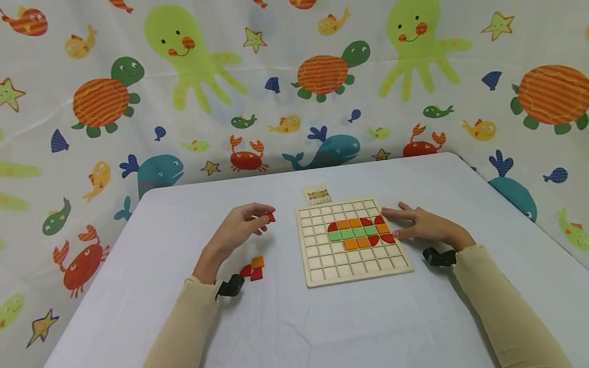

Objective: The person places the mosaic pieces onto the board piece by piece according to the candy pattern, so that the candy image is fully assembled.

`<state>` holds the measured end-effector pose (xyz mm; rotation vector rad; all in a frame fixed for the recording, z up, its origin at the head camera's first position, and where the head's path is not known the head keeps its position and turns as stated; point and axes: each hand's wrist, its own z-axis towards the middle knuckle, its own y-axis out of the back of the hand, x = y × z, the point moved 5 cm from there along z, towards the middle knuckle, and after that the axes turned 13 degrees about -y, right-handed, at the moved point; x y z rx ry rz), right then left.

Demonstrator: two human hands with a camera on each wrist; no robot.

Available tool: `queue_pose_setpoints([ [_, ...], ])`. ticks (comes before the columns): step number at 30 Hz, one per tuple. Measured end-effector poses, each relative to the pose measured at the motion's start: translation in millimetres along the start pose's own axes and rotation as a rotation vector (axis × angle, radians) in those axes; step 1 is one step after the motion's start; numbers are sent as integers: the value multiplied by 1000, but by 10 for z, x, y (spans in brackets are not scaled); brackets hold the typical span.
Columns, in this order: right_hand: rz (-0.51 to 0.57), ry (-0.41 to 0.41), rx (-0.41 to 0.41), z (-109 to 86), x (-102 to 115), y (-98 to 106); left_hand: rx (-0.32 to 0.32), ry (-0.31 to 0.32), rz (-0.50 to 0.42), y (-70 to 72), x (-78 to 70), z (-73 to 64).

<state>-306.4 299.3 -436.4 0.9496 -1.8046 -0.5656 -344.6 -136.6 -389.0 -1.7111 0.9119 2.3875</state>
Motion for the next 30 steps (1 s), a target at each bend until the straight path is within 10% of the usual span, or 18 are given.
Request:
queue_pose_setpoints([
  [16,6,6,0,-13,6,-4,-92,-96,-186,-208,-334,292],
  [30,-6,0,6,-30,36,11,-45,-82,-209,-507,-274,387],
])
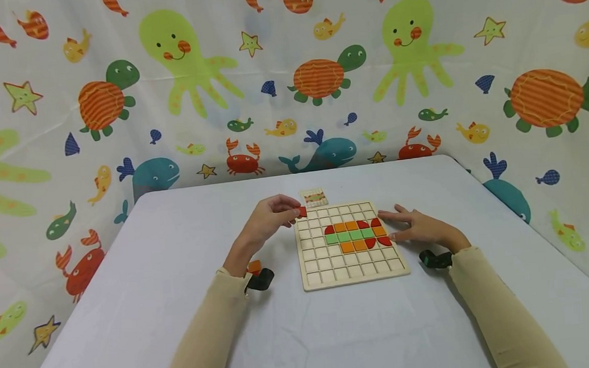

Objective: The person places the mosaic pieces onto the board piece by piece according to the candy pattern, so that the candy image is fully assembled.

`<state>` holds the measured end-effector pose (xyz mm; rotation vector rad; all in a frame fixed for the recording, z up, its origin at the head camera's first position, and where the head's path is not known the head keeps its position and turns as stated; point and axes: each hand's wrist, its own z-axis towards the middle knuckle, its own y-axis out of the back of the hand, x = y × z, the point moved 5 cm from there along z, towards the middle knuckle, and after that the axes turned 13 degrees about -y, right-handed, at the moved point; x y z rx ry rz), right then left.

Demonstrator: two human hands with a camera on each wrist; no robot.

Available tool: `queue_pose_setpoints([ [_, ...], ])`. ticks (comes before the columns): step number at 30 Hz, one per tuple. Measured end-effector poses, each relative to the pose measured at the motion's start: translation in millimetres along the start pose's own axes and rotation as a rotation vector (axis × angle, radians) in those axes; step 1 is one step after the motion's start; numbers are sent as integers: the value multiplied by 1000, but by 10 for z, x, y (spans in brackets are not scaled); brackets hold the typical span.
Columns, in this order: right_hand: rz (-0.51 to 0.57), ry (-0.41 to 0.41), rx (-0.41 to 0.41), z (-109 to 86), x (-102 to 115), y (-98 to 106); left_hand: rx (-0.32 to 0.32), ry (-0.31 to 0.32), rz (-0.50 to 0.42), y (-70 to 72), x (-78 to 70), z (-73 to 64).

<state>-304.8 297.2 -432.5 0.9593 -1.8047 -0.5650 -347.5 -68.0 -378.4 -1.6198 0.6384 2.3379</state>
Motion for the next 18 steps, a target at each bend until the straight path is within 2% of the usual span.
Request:
queue_pose_setpoints([
  [4,6,0,2,-7,-7,1,24,1,0,-84,3,2],
  [9,6,2,-3,-14,-3,1,24,1,-20,-177,10,7],
  [18,-3,3,-7,-4,0,-11,-37,13,-45,-355,35,19],
])
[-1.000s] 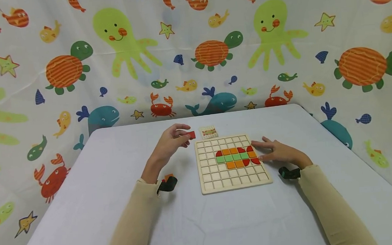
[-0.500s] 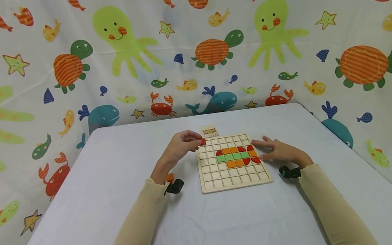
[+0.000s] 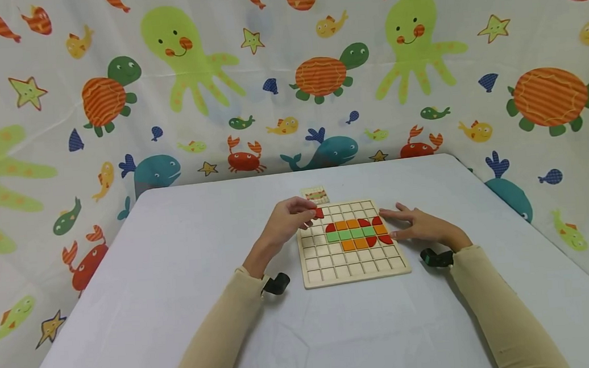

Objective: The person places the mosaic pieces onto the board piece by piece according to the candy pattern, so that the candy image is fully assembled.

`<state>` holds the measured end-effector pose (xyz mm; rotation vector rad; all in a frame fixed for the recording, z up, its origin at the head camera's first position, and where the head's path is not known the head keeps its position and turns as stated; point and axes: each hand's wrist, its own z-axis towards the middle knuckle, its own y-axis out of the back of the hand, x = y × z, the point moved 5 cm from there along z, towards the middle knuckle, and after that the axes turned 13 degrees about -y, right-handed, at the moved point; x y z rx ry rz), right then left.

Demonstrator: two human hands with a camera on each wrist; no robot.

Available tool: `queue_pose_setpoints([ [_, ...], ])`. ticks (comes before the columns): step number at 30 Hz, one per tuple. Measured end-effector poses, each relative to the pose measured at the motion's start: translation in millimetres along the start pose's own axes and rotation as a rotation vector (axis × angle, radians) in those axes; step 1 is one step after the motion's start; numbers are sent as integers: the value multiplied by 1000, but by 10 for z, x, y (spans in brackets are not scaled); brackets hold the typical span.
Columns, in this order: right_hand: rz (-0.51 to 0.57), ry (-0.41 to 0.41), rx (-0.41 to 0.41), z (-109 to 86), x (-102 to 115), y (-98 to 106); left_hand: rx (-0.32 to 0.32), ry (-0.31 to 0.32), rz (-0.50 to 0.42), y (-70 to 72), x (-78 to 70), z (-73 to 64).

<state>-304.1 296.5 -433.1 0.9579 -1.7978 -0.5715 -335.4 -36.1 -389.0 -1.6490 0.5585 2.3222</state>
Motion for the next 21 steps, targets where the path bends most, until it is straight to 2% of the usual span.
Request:
queue_pose_setpoints([
  [4,-2,-1,-1,16,-11,1,-12,4,-15,-68,25,6],
  [7,0,0,-2,19,-15,9,2,17,-16,-115,43,8],
  [15,5,-9,-6,20,-26,17,84,89,44,-206,66,-21],
  [21,10,-5,-1,13,-10,4,166,135,142,-259,106,-49],
])
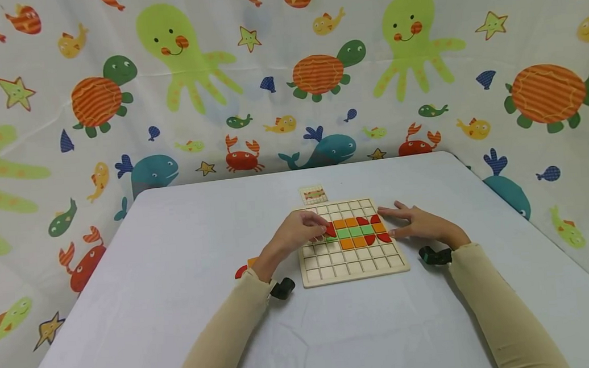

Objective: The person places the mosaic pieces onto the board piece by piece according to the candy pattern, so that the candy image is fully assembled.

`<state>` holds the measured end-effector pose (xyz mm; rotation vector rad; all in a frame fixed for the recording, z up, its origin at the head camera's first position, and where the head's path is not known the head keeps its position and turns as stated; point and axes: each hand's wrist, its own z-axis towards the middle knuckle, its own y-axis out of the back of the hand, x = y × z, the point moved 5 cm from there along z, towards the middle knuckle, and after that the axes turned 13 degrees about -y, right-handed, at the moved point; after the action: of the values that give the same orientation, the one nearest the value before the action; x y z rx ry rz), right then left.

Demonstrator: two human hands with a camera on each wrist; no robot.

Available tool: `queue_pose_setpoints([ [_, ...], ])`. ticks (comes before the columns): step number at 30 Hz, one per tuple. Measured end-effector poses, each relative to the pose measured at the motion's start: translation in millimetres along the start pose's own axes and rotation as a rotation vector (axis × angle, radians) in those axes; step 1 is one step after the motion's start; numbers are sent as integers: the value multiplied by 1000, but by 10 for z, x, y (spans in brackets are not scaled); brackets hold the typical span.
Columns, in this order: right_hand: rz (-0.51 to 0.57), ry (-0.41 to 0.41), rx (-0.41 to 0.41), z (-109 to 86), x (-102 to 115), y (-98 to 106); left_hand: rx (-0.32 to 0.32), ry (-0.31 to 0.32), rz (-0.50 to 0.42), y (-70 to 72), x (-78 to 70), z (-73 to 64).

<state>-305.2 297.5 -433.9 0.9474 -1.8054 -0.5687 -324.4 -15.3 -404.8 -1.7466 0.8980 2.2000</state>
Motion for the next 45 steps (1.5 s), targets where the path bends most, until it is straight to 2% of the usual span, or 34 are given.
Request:
queue_pose_setpoints([
  [10,2,17,1,-6,2,-3,19,61,87,-97,71,4],
  [25,-17,9,8,24,-2,12,-17,45,205,-161,77,-1],
  [45,-20,7,3,21,1,5,-26,22,249,-213,39,-8],
])
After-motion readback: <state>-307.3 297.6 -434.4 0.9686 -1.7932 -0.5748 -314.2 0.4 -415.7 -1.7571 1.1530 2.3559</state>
